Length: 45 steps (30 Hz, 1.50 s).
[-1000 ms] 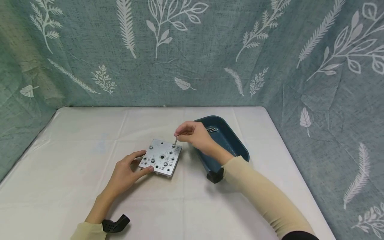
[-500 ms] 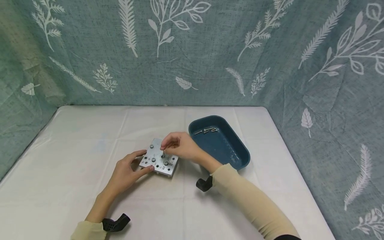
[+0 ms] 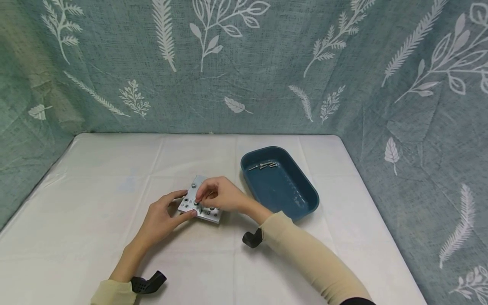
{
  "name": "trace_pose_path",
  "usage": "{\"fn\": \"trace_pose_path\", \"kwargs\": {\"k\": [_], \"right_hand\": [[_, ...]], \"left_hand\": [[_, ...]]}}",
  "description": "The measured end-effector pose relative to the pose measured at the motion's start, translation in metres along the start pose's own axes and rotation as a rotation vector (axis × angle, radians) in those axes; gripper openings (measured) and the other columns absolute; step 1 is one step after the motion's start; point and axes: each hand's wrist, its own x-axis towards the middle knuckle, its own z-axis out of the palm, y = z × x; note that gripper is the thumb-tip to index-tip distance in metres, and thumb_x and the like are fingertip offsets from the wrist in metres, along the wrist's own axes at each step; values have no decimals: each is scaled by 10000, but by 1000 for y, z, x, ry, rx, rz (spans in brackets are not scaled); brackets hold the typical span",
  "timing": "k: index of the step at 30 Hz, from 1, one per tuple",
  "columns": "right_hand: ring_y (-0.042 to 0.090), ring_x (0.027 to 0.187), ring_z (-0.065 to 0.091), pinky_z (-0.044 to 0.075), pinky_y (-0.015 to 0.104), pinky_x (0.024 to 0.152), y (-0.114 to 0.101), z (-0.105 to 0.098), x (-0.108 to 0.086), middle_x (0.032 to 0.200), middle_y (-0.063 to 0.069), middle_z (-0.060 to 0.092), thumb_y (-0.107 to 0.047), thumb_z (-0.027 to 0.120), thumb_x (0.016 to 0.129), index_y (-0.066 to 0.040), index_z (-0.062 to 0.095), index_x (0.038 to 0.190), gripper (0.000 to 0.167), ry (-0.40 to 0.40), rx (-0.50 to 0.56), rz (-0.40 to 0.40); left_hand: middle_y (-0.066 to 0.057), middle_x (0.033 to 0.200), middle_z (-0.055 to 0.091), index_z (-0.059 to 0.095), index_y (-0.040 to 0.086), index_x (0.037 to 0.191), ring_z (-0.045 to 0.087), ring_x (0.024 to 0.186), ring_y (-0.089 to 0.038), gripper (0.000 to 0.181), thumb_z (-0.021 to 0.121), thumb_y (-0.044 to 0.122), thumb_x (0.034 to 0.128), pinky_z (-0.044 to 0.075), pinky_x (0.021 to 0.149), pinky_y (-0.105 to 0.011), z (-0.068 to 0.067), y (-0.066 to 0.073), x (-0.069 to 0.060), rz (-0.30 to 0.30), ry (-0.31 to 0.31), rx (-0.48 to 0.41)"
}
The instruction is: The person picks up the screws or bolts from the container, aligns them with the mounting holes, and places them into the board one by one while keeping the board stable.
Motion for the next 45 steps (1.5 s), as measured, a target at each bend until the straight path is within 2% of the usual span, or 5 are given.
{"fn": "trace_pose_path", "kwargs": {"k": [11,23,31,37,45], "right_hand": [[218,791,630,532,334,720,6,-4,3,930,131,686,110,645,889,20,686,962,123,-8,-80,-20],[196,790,672,524,282,668,8,2,6,866,48,717,93,667,885,-6,690,905,104,-72,-170,-15],[163,781,655,537,301,699,2,1,3,880,57,711,63,680,888,-20,695,914,88,-24,-215,-23],[182,862,660,539,351,782,-15,-18,-9,928,17,704,-13,710,886,-84,723,939,89,111,-257,-42],[284,908,658,536,429,797,-29,-84,-31,1004,127,707,-61,738,889,5,696,1015,149,524,-56,78]], "left_hand": [[-159,1295,600,573,16,1332,496,1251,-348,691,862,306,776,370,1030,-511,0,0,2,10,7,21],[-164,1276,608,575,2,1325,510,1235,-344,678,864,278,777,388,1012,-514,-1,-1,2,32,10,20],[-161,1282,605,575,9,1327,505,1241,-342,678,865,277,775,379,1021,-514,-1,-2,3,18,9,18],[-157,1299,598,575,14,1331,493,1257,-343,690,864,299,773,357,1043,-504,1,-1,1,-15,3,22],[-159,1321,583,566,15,1340,498,1251,-344,705,862,307,771,383,1028,-495,1,0,0,-33,-2,36]]}}
